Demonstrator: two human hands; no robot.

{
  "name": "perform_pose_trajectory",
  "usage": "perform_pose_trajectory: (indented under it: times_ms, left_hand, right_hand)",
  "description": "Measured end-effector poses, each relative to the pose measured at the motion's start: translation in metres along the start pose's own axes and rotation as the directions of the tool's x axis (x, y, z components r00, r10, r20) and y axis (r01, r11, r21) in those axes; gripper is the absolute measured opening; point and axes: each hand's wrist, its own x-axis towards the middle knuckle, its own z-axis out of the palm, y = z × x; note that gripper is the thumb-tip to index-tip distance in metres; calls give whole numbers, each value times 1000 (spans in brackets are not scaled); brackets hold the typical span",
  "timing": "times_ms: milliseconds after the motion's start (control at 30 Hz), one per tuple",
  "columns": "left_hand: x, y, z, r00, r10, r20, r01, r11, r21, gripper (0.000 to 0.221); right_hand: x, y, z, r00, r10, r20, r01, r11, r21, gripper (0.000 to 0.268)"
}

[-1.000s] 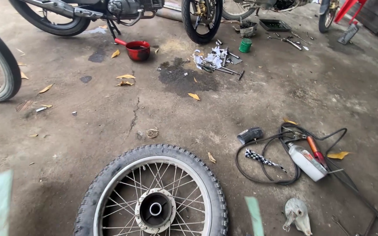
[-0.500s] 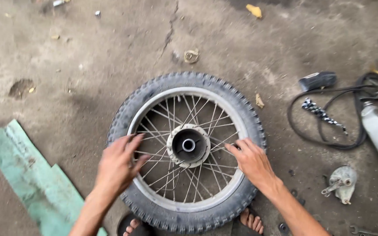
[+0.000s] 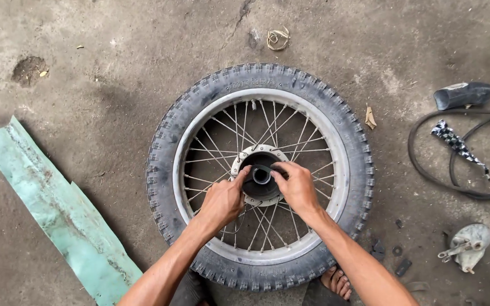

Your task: Cutting a strip of material and wrapping it around the hub of a motorcycle wheel for maintenance.

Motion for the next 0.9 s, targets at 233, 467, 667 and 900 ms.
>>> perform_pose_trajectory:
  times_ms: [233, 467, 667, 900]
  left_hand:
    - [0, -1, -4, 998, -55, 23, 59, 947, -315, 48]
    - [4, -5, 3, 991, -130, -42, 91, 857, -508, 44]
    - [18, -21, -9, 998, -26, -59, 12, 974, -225, 39]
    - [28, -15, -35, 997, 78, 1, -76, 974, -213, 37]
  right_hand:
    - [-3, -32, -25, 955, 239, 177, -274, 937, 215, 29]
    - [-19, -32, -32, 956, 211, 204, -268, 910, 317, 27]
    - [-19, 16, -39, 854, -395, 338, 401, 914, 57, 34]
    - [13, 60, -14, 475, -791, 386, 871, 360, -334, 22]
